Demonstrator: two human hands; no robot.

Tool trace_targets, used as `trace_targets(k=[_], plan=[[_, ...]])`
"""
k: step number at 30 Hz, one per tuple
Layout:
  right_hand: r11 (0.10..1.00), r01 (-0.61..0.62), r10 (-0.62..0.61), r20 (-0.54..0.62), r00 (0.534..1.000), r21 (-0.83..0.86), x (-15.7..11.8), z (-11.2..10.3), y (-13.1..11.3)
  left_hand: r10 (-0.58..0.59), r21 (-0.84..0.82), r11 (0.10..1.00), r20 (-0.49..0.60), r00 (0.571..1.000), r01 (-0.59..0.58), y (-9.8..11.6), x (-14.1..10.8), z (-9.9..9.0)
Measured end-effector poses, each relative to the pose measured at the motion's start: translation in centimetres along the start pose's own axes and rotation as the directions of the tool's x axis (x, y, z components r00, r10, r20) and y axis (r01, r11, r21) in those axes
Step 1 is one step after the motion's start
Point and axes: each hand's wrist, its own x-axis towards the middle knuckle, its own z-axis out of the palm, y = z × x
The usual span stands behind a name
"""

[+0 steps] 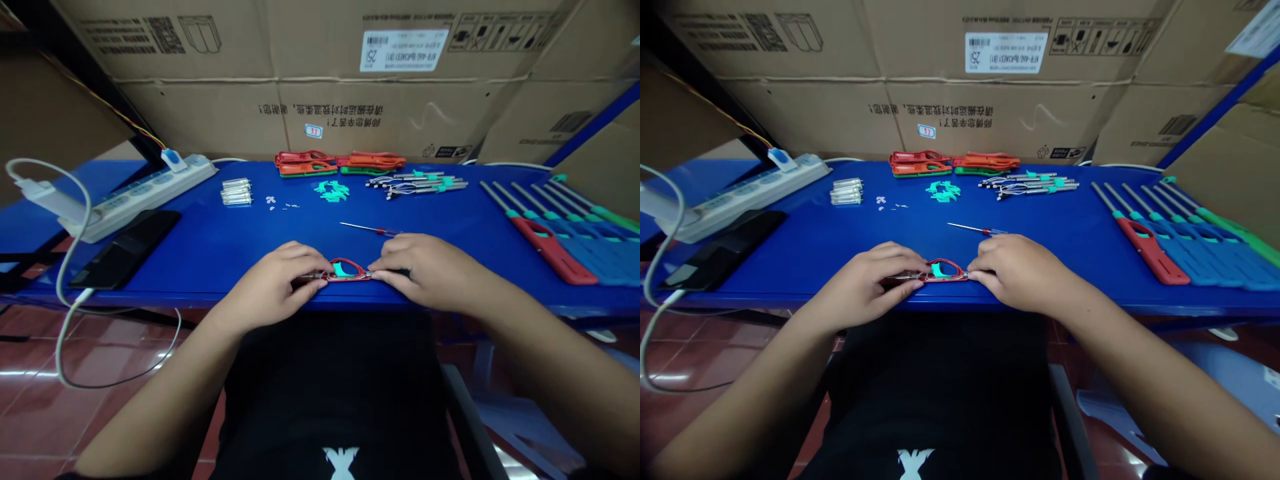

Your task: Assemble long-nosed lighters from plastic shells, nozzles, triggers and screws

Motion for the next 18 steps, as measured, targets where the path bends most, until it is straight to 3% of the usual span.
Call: trace_targets(k=[6,10,14,16,18], plan=[[1.000,0.024,-0.026,-0.124,0.992,-0.017,-0.6,-1.2,0.6,-0.066,-0.008,0.998,-0.042,0.997,0.066,-0.1,-0.2,0.2],[0.978,-0.182,0.150,-0.259,0.954,-0.104,0.6,-3.7,5.5,-0.061,-0.008,0.998,-0.041,0.997,0.061,0.0,-0.3,0.1],[0.843,-0.496,0.441,-0.261,0.859,-0.209,2.8,-5.3,12.0,-0.073,-0.034,0.997,-0.053,0.996,0.071,0.1,-0.6,-0.2],[0.805,-0.540,0.483,-0.256,0.837,-0.246,4.1,-5.6,13.8,-0.082,-0.054,0.995,-0.057,0.995,0.079,0.1,-0.6,-0.3],[0.827,-0.497,0.452,-0.216,0.866,-0.263,5.6,-5.5,14.2,-0.086,-0.069,0.994,-0.060,0.995,0.081,0.0,-0.7,-0.4]])
